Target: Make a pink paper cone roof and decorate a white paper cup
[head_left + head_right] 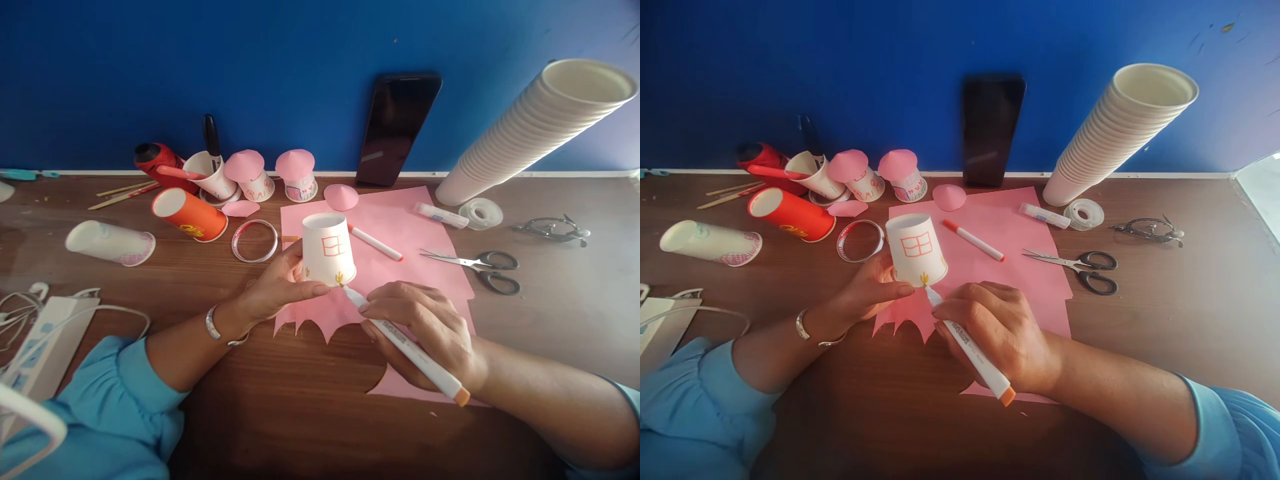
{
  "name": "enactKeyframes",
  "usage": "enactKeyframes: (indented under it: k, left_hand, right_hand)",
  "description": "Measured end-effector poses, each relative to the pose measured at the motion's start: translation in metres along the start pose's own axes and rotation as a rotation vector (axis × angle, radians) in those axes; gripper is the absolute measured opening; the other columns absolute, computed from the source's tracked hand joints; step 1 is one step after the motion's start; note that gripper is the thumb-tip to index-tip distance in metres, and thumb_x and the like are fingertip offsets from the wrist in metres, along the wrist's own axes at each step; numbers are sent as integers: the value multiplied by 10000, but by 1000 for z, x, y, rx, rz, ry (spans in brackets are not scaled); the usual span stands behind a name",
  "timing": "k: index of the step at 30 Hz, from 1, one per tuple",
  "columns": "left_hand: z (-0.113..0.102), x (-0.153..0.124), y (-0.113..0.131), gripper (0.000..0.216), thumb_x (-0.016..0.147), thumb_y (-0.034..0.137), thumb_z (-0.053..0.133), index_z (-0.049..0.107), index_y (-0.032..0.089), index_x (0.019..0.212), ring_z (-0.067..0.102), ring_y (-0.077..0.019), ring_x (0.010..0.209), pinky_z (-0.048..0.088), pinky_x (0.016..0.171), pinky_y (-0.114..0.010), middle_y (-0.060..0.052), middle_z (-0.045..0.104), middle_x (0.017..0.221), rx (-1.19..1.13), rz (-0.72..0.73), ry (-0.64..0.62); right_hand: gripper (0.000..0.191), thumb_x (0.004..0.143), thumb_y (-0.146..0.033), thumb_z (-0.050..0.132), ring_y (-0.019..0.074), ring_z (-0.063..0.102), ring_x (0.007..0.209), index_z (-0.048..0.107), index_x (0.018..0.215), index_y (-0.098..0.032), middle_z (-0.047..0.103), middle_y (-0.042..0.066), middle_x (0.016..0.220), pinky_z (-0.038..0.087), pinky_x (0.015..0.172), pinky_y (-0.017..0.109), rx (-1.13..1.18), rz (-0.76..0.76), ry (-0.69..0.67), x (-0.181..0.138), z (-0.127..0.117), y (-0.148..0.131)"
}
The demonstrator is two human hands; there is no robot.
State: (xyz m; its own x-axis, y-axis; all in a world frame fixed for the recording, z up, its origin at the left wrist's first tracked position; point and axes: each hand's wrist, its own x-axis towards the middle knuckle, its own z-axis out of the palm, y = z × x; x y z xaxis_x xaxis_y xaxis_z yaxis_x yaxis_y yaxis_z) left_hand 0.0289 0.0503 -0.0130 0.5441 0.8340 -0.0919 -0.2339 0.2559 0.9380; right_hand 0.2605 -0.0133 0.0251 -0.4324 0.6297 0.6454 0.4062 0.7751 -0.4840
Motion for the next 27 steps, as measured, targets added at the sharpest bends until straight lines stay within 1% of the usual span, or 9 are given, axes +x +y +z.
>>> enactKeyframes:
  k: [2,5,7,11,15,18,23,27]
  left_hand:
    - [0,0,0,574,692,263,898,685,251,1225,638,-312,1162,519,949,-436,-88,726,1183,-4,-5,3]
    - [1,0,1,562,696,251,896,683,247,1217,643,-293,1132,522,928,-412,-80,725,1152,-7,-4,-5]
    - [2,0,2,548,702,250,893,688,246,1210,638,-299,1152,519,945,-415,-78,729,1136,-2,0,-12]
    - [1,0,3,555,699,261,896,690,241,1214,615,-336,1227,508,989,-447,-94,736,1166,15,14,-19]
    - [0,0,1,568,705,249,893,681,253,1232,612,-330,1240,518,980,-436,-88,731,1181,-8,11,-21]
    - [0,-1,0,573,707,252,892,675,251,1237,605,-332,1247,515,985,-443,-87,729,1177,-11,8,-15]
    - [-1,-1,0,588,711,243,890,666,247,1254,576,-352,1292,504,1009,-465,-90,727,1182,15,7,-17]
    - [0,-1,1,578,716,260,888,662,243,1248,592,-348,1264,501,1006,-467,-90,725,1182,27,-2,-18]
  right_hand:
    - [217,914,-63,604,165,703,699,612,1105,-166,696,41,824,580,568,279,2,-4,9,-1,0,0]
    - [198,940,-91,595,154,696,728,610,1120,-172,685,43,861,585,617,272,-23,-4,30,-3,0,1]
    - [204,947,-94,595,152,695,739,599,1127,-191,681,35,867,582,621,265,-42,18,38,-3,1,1]
    - [210,957,-97,586,153,688,728,584,1134,-210,679,27,859,570,601,268,-50,30,38,-2,0,1]
    - [104,1013,-207,570,155,692,751,579,1114,-180,681,43,855,574,626,270,-15,9,15,-2,-1,2]
    - [131,1039,-277,552,157,696,758,582,1104,-167,679,46,845,577,638,273,1,-2,11,-2,-1,4]
    - [115,1009,-226,563,156,679,720,592,1099,-161,681,50,836,564,597,270,-11,-16,14,-1,0,6]
    - [126,962,-142,582,159,684,731,597,1087,-156,690,62,836,564,600,266,-36,-18,25,1,-1,5]
